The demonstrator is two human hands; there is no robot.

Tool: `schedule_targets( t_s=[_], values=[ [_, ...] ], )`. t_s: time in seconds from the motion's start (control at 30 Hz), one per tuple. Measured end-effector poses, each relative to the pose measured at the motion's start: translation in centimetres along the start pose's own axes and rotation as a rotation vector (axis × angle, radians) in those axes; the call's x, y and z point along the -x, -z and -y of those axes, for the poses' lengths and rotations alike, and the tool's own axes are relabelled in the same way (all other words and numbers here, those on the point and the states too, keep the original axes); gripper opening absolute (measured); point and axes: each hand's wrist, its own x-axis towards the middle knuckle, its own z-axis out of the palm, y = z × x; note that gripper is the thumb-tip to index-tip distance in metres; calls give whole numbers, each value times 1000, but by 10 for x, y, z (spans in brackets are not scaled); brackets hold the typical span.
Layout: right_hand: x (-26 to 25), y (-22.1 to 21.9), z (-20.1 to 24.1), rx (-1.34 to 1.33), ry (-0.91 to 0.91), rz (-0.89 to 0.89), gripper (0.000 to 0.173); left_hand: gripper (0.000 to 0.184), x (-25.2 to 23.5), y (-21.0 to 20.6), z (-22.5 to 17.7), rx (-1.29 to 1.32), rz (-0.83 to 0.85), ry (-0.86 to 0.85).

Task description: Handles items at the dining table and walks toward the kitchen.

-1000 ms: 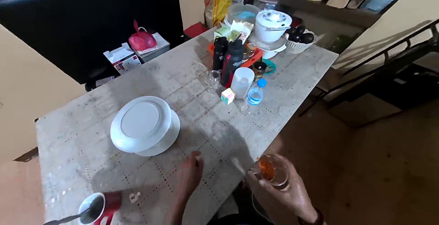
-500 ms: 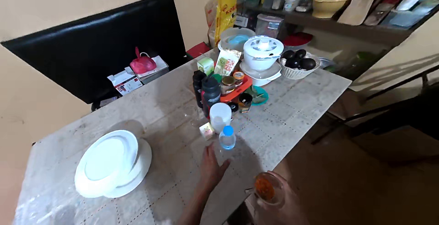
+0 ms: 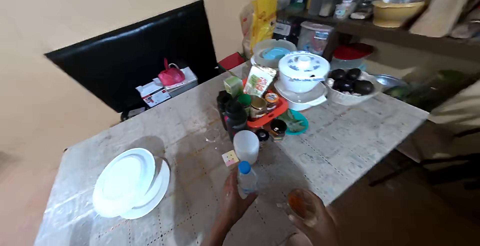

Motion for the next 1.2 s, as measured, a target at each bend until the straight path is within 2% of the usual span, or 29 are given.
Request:
schedule_targets(
  t_s=[0.13,0.23,0.33,0.53,0.63,0.8,0.83,0.93,1.0,1.03,1.1,1.13,1.2],
  values=[
    [-34,-26,4,-15,-1,155,96,87,13,22,4,4,51,38],
    [-54,-51,-1,-39,19,293,94,86,25,36,10,-8,29,56],
    [-68,-74,0,44,-11,401,94,85,39,49,16,-15,-25,96],
    [-81,-102,-13,103,43,425,99,79,51,66,42,14,-127,84],
    [-81,-101,-15,59,52,416,102,81,48,72,38,31,-44,49],
    [-79,-83,0,176,27,443,122,87,37,59,24,-32,311,17],
    [-74,-75,8,207,85,411,118,87,34,54,20,-42,365,11],
    [-53,-46,32,234,336,317,82,88,34,43,11,15,436,-4],
    [-36,-33,48,173,348,387,72,88,37,34,6,86,419,-53],
    [-26,-30,55,112,303,450,77,87,38,29,3,129,393,-95],
    [-8,-32,58,-7,179,504,99,85,38,18,-9,192,365,-150],
    [-2,-34,55,-53,139,474,106,86,37,15,-14,208,380,-163],
    [2,-34,50,-119,129,359,105,86,32,8,-14,271,419,-231]
  ],
)
